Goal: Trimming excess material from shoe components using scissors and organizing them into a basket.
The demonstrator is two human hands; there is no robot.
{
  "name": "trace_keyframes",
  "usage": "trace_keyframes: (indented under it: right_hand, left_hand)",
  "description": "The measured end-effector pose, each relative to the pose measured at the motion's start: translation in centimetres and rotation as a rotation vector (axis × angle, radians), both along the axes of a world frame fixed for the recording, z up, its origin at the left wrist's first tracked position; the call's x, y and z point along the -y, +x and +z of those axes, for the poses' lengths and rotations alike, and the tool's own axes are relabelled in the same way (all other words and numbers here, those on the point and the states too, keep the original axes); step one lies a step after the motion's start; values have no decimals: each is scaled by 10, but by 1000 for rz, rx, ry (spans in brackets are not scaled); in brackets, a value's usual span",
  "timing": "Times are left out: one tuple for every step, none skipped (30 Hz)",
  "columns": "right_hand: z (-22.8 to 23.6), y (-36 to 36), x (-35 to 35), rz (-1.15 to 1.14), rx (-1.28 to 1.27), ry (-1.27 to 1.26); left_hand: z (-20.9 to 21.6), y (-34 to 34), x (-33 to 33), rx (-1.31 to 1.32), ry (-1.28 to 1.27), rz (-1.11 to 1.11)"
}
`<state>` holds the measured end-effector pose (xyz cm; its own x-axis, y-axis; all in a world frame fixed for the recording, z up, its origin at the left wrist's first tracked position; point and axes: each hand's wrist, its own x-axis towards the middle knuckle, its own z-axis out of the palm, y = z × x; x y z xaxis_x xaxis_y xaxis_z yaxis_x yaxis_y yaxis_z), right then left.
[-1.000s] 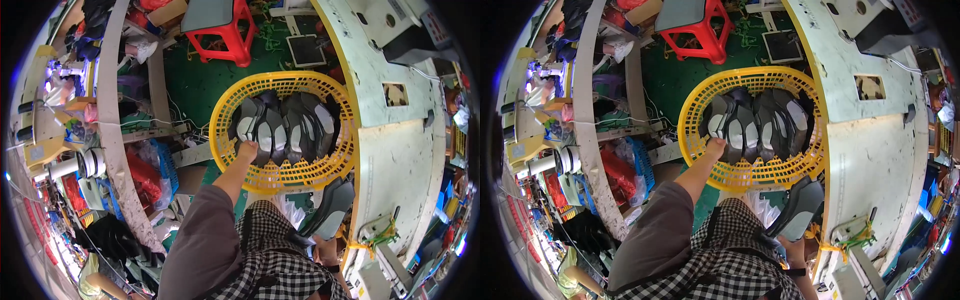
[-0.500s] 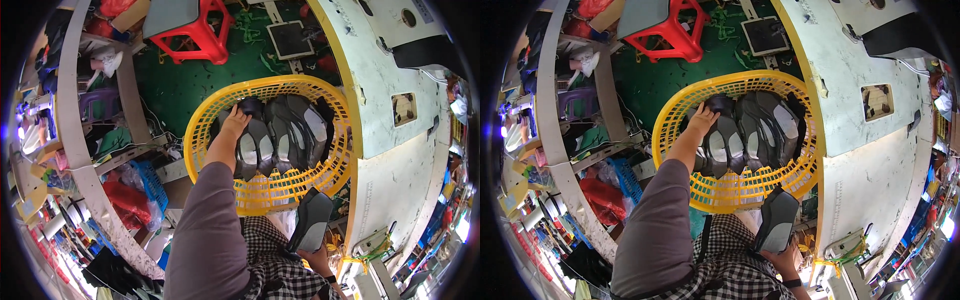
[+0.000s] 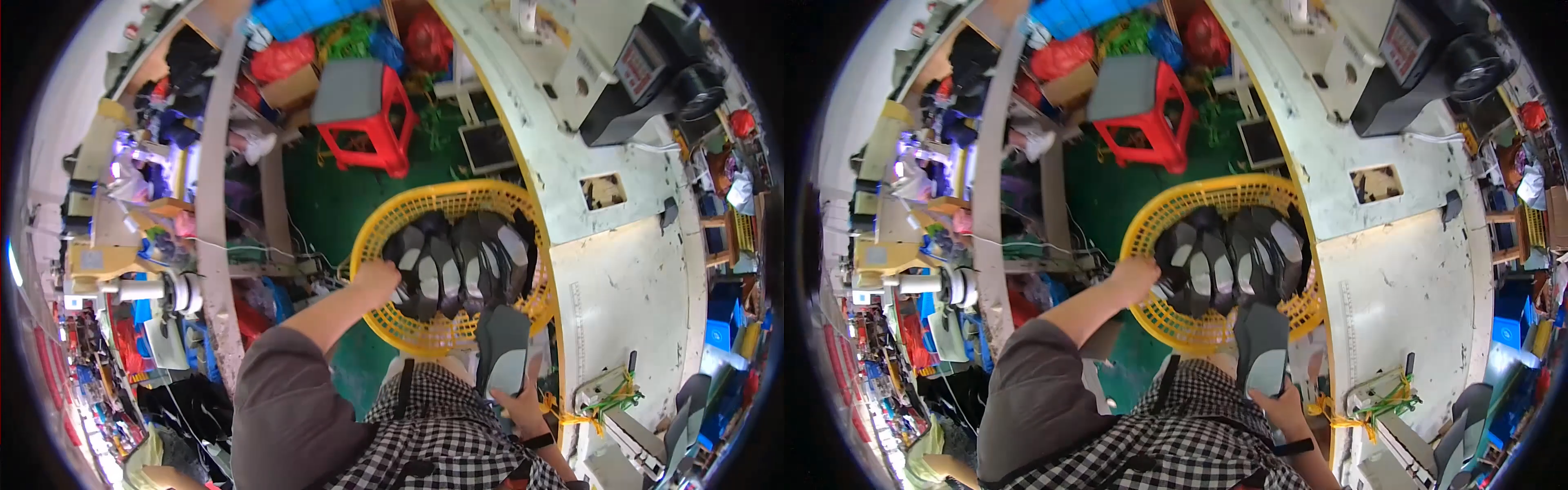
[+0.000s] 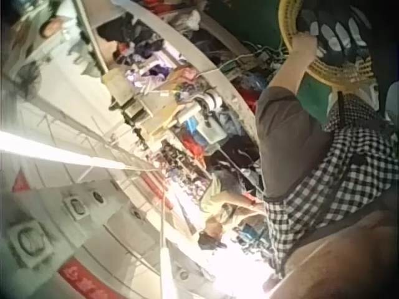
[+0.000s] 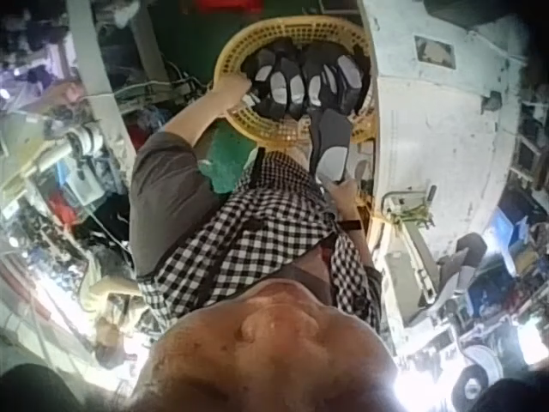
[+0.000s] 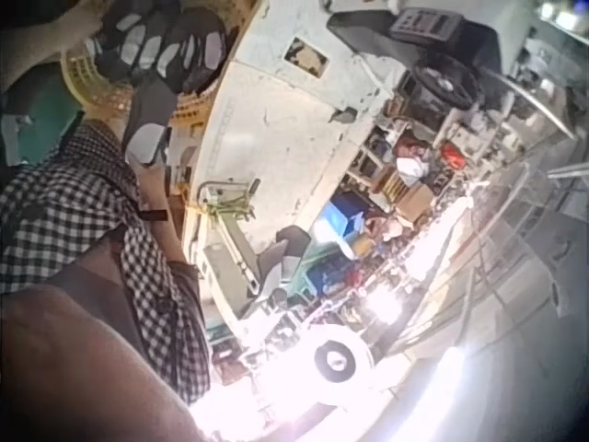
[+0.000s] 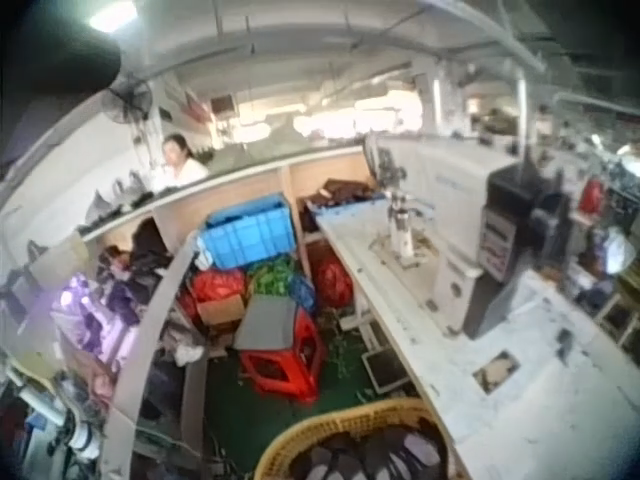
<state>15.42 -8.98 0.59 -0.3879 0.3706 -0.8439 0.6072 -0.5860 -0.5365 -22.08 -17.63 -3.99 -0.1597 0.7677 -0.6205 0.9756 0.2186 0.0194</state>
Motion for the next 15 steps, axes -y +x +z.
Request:
trace_keyframes:
  right_hand:
    - [3,3,1,-2,-46,32]
    - [2,10,4,194,-229,287]
    - [3,12,8,382,-398,552]
    - [10,8,9,416,-591,539]
    - [24,3,11,407,-623,578]
    - [45,-2,14,542,-664,762]
    - [61,-2,19,680,-696,947]
    - [70,1,22,713,-718,954]
    - [77,8,25,720,-733,985]
    - [85,14,28,647,-839,912]
    - [93,19,33,585,-947,820]
    - [100,28,32,629,-911,639]
    - [108,38,35,621,-908,606]
    - [116,48,40,566,-857,530]
    - [119,59,44,511,-801,453]
  left_hand:
    - [21,15,1,8,29,-14]
    - [38,30,6,18,107,-38]
    - [54,45,10,31,183,-70]
    - [82,62,8,102,179,-83]
    - [111,78,6,176,174,-94]
    - [134,90,10,302,219,-94]
    - [156,103,16,433,265,-91]
    - [180,116,15,521,214,-123]
    - [203,125,13,611,162,-156]
    - [219,132,14,729,160,-153]
    - [221,139,17,704,184,-139]
    - [214,144,15,863,250,-181]
    - [207,149,13,1024,312,-226]
    - [201,151,10,1012,331,-214]
    - [193,155,7,1171,205,-115]
